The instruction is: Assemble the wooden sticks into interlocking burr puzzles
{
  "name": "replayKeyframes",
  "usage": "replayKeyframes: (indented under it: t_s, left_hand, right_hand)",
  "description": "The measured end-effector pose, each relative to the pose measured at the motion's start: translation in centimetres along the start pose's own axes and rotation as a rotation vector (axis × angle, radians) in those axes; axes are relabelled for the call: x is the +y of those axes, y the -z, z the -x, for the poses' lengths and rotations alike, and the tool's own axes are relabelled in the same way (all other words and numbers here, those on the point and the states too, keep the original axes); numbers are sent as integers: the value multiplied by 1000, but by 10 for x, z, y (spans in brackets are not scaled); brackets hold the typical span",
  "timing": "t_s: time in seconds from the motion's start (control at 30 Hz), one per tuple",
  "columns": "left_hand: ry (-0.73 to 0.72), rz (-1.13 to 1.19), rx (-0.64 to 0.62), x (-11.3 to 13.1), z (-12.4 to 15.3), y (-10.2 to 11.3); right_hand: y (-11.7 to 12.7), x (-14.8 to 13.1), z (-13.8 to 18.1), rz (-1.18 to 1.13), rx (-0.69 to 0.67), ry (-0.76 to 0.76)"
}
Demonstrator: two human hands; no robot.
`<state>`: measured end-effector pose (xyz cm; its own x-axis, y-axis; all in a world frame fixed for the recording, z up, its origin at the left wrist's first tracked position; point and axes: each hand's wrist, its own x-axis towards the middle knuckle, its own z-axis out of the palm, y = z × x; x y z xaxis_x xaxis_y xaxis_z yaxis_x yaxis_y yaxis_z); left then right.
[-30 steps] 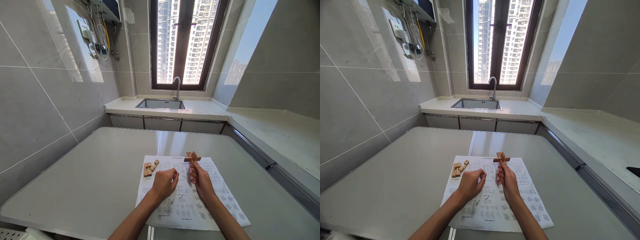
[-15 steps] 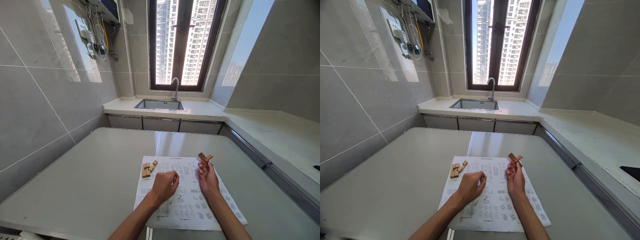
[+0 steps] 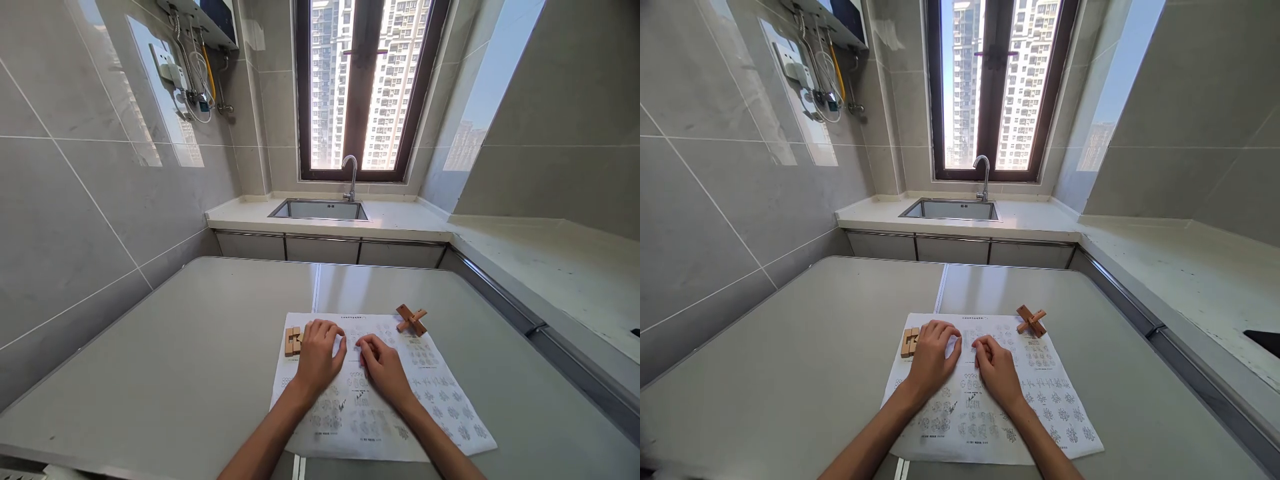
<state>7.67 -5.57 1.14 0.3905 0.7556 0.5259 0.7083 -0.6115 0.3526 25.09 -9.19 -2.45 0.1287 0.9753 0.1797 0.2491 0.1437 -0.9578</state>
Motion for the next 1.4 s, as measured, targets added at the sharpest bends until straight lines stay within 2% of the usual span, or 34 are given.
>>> replayKeyframes:
  t_s: [0.17, 0.27, 0.4, 0.73, 0.9, 1.0, 1.13, 1.2, 1.4]
  left_hand:
    - [223, -210, 125, -31, -6, 2]
    - [304, -298, 90, -48, -4, -2]
    - [374, -250, 12, -58, -1, -11]
    - [176, -43, 6, -48, 7, -27]
    - [157, 70, -41, -36, 6, -23]
    - [190, 217, -74, -25, 3, -18]
    - [252, 516, -165, -8, 2, -16]
    - [222, 611, -212, -3, 4, -16]
    - [90, 649, -363, -8, 5, -4]
  right_hand:
    - [0, 1, 2, 142, -66, 68]
    - [0, 0, 3, 168, -84, 72]
    - [1, -4, 4, 163, -100, 68]
    - [1, -1, 4, 214, -102, 94]
    - [1, -3, 4, 216, -108, 105]
    - [1, -5, 4, 218, -114, 105]
    - [1, -6, 4, 238, -93, 139]
    - [1, -5, 4, 240, -65, 169]
    - [3, -1, 1, 271, 66, 251]
